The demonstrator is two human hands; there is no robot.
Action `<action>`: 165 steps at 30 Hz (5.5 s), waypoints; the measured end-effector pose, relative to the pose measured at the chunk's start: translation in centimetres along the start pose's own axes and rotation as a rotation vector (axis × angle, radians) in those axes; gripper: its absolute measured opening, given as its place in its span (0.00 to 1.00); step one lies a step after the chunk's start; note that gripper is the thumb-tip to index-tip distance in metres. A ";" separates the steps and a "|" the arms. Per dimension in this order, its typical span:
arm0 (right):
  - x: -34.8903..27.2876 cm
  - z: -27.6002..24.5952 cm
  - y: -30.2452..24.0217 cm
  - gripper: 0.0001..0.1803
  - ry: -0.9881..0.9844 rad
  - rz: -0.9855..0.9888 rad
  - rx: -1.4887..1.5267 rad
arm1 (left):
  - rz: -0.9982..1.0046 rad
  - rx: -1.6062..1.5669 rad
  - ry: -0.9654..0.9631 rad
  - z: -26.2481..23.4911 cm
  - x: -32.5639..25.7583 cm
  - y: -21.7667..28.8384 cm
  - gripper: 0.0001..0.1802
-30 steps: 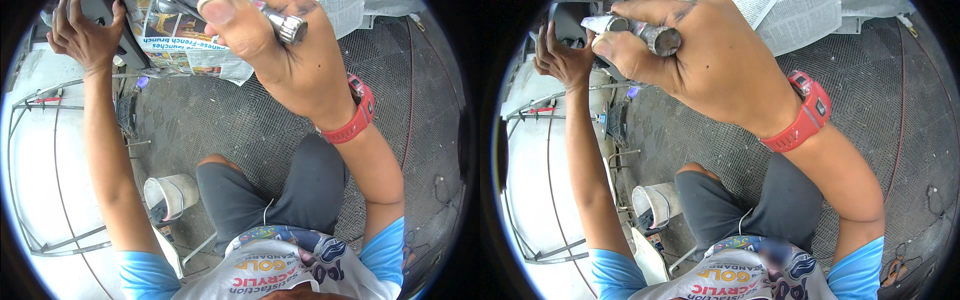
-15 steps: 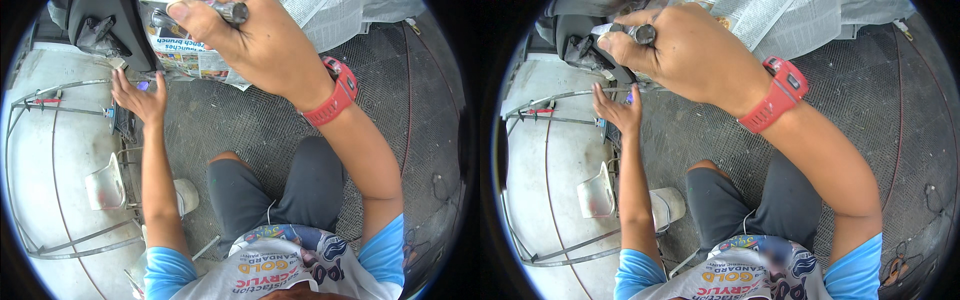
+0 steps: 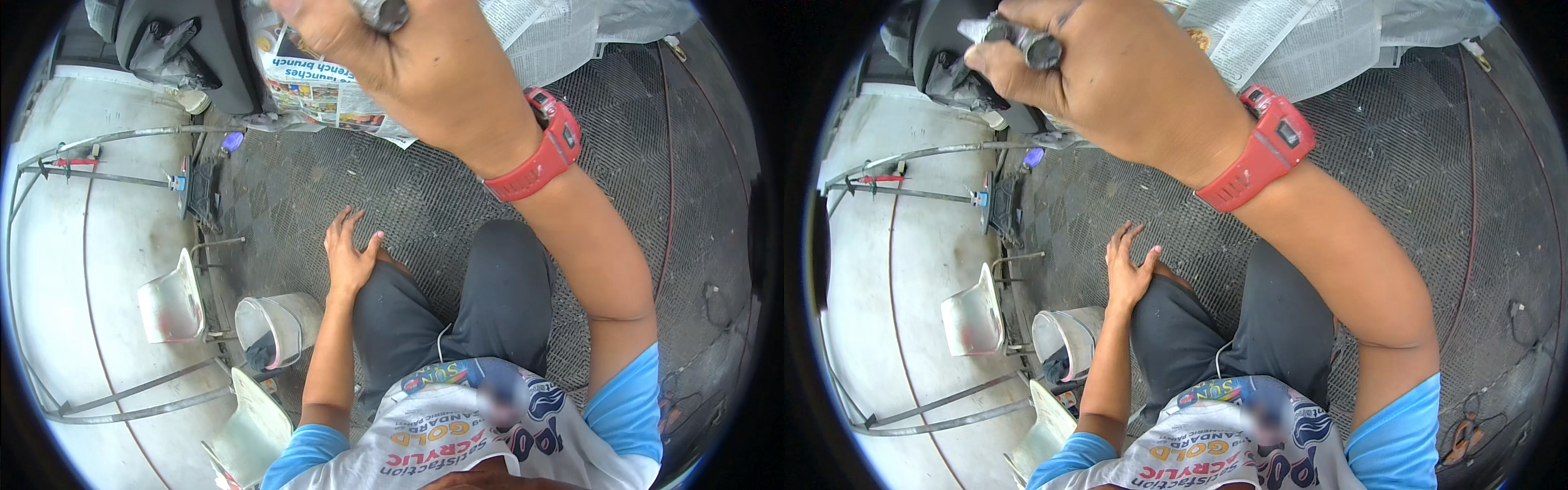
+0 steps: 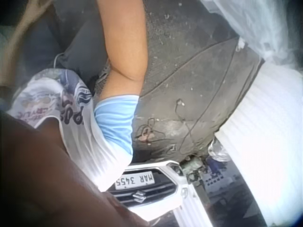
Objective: The person uses a spray gun to apply paint to a car bumper that is partially covered with newspaper. They repeatedly spray the surface, pause to adjust the spray gun, and touch the bumper to check the finish.
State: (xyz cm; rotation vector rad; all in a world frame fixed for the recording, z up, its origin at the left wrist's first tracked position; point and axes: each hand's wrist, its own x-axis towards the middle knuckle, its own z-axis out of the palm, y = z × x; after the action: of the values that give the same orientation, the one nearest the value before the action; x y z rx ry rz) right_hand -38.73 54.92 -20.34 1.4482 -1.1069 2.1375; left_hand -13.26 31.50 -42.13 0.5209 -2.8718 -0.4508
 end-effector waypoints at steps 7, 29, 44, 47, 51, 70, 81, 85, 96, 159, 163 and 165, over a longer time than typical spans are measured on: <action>-2.4 6.3 2.5 0.31 -0.073 0.061 -0.585 | -0.040 -0.039 0.037 0.7 0.0 -1.4 0.31; -12.9 15.0 10.3 0.35 -0.418 0.317 -0.867 | -0.054 -0.108 0.064 0.2 0.0 -2.7 0.24; -8.0 10.1 3.5 0.35 -0.095 0.077 -0.842 | -0.024 -0.076 0.072 -0.5 -0.3 -0.8 0.22; -5.3 6.5 1.2 0.33 -0.003 -0.052 -0.814 | -0.024 -0.059 0.087 -0.5 -0.2 -0.9 0.22; -3.6 2.3 -3.4 0.30 0.068 -0.057 -0.767 | -0.029 -0.071 0.110 0.0 0.0 -3.2 0.22; 3.9 6.0 -9.6 0.27 0.150 0.364 -0.469 | 0.017 -0.023 -0.117 3.0 1.5 -3.7 0.26; 5.2 11.1 -3.0 0.31 -0.096 0.325 -0.694 | -0.001 -0.050 -0.105 2.7 1.3 -3.9 0.25; 3.7 12.5 -0.7 0.33 -0.090 0.341 -0.566 | -0.014 -0.073 -0.107 2.3 1.2 -4.7 0.25; 6.6 11.9 -3.0 0.23 -0.011 0.283 -0.470 | -0.059 -0.070 -0.104 0.1 0.6 -3.7 0.25; 33.2 33.1 -0.2 0.39 1.001 1.430 -0.501 | -0.430 -0.015 -1.216 -46.9 8.2 -35.4 0.43; 34.2 33.6 0.5 0.37 0.916 1.516 -0.412 | -0.374 -0.160 -1.142 -46.4 10.6 -31.6 0.41; 34.1 33.6 0.4 0.36 0.941 1.496 -0.454 | -0.379 -0.239 -1.102 -46.5 12.2 -28.7 0.40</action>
State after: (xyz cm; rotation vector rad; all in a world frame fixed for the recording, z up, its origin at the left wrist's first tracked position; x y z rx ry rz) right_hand -32.29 24.43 15.96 -0.9573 -2.2176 2.3868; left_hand -4.58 -10.71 -6.40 1.0248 -3.5894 -1.5330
